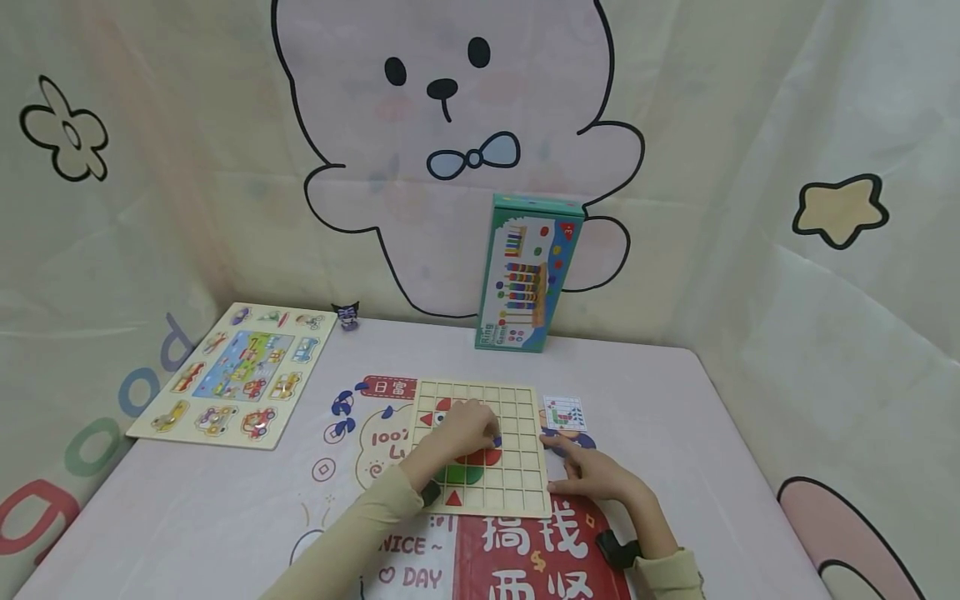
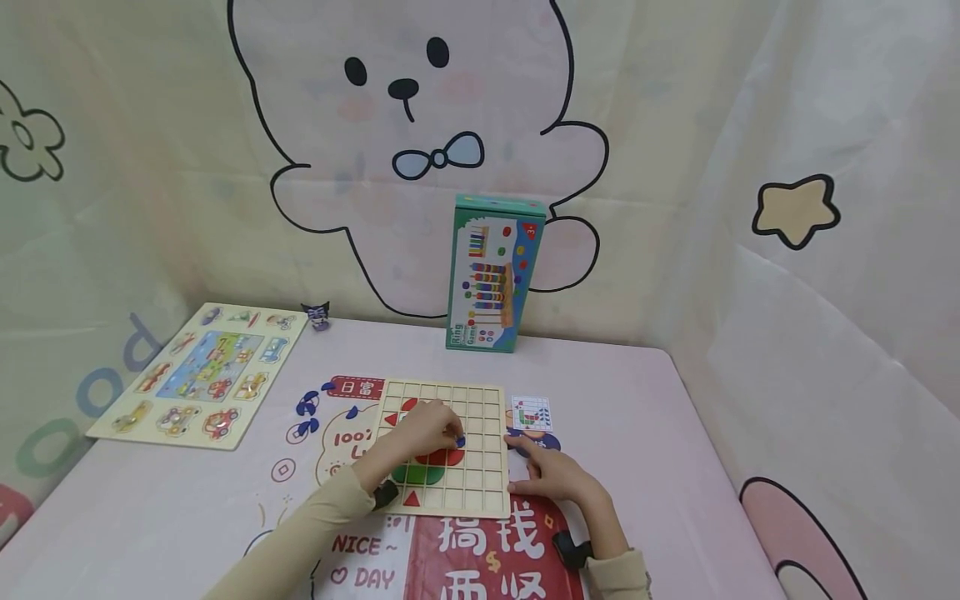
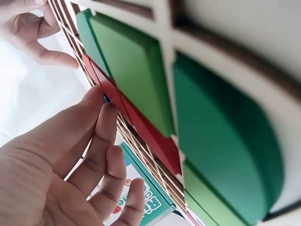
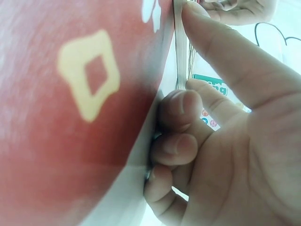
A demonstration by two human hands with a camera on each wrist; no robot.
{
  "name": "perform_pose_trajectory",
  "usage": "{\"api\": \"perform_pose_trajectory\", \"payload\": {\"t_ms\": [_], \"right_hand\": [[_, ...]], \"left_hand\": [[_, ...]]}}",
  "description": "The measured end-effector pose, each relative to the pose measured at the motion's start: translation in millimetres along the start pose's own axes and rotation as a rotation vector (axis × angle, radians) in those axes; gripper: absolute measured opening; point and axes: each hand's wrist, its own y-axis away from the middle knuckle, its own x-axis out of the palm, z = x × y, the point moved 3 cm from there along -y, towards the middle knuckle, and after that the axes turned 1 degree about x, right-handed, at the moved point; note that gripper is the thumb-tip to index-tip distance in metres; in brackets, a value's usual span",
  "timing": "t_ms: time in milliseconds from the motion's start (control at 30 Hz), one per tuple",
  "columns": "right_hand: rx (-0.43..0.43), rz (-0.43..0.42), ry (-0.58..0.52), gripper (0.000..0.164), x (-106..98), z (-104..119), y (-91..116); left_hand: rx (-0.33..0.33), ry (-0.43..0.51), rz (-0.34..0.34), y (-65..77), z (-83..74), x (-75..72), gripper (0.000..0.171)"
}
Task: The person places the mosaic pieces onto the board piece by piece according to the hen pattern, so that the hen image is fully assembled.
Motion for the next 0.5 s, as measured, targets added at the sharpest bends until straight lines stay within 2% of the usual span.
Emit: {"api": "perform_pose_trajectory", "payload": {"t_ms": [200,500], "right_hand": [[0.002,-0.001,0.007,0.074,0.0,-0.8,0.2],[0.001,-0.002,0.016,0.074,-0.8,0.7,0.9]], "left_hand": [[-0.011,0.105,0.028,4.4,1.9,-2.0,0.012],[0.007,0.128,-0.015,12.6,5.8,-9.5,0.014]]}}
